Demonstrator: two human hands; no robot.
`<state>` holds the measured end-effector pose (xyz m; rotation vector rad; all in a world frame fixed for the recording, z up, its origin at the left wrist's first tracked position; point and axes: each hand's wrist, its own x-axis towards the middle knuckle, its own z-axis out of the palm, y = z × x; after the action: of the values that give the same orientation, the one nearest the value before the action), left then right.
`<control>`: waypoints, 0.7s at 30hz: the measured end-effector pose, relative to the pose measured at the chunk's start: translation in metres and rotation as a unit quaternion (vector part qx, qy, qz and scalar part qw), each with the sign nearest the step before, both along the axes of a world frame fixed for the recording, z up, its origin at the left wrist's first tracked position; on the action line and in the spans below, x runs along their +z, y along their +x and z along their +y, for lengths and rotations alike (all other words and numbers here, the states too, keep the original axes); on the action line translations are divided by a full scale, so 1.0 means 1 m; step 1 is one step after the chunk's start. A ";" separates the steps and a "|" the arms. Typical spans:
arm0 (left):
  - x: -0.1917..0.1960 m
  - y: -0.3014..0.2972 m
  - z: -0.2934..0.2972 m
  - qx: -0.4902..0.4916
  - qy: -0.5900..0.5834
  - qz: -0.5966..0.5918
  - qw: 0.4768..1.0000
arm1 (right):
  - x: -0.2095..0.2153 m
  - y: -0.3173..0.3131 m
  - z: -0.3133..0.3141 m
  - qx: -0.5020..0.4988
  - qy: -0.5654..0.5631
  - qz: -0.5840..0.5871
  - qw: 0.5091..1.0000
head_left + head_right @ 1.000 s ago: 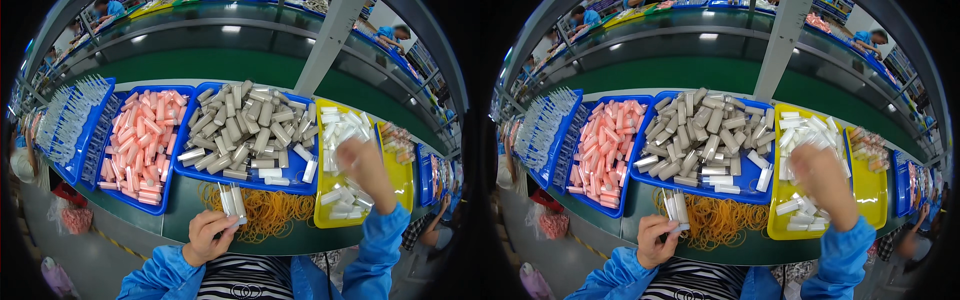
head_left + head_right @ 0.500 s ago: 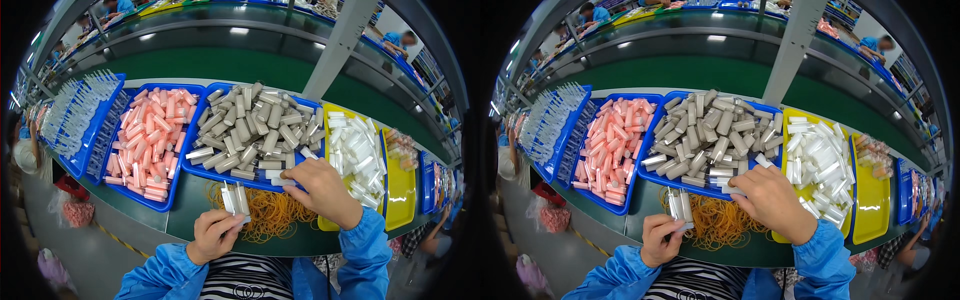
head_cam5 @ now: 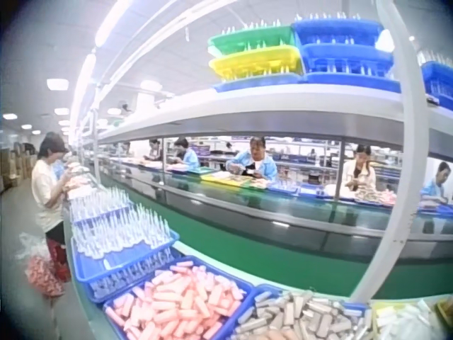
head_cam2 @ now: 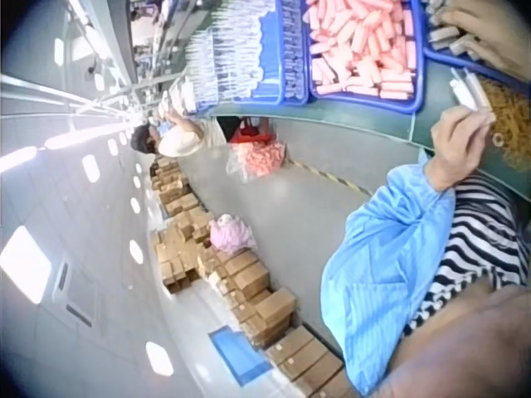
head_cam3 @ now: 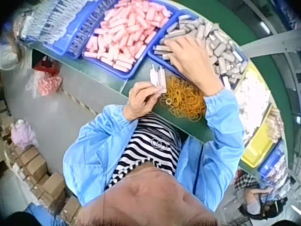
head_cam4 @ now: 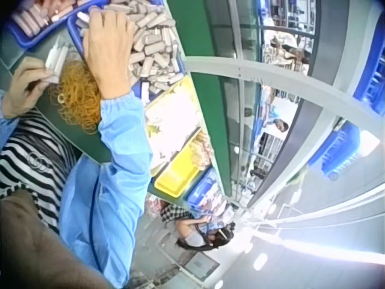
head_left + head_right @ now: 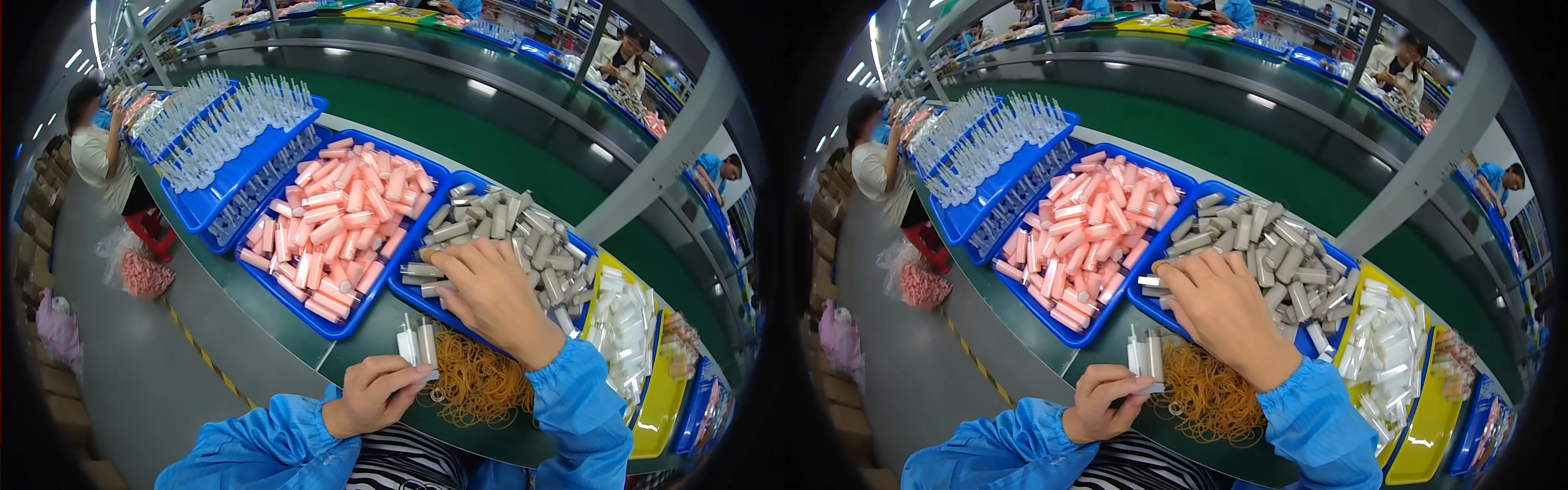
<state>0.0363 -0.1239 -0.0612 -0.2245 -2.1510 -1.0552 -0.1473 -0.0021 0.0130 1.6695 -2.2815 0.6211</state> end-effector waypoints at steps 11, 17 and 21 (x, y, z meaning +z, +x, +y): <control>-0.011 0.002 -0.030 -0.011 0.025 0.016 1.000 | 0.000 -0.007 -0.007 -0.010 0.088 -0.011 0.996; -0.012 0.004 -0.032 -0.038 0.030 0.003 0.999 | -0.003 -0.035 -0.108 -0.104 -0.061 -0.130 0.984; -0.009 0.000 -0.033 -0.050 0.018 0.008 0.999 | -0.017 -0.053 -0.131 -0.110 0.021 -0.116 0.987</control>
<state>0.0368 -0.1567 -0.0704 -0.3261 -2.1228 -1.1446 -0.2002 -0.1334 -0.0044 1.3974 -2.6116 0.7548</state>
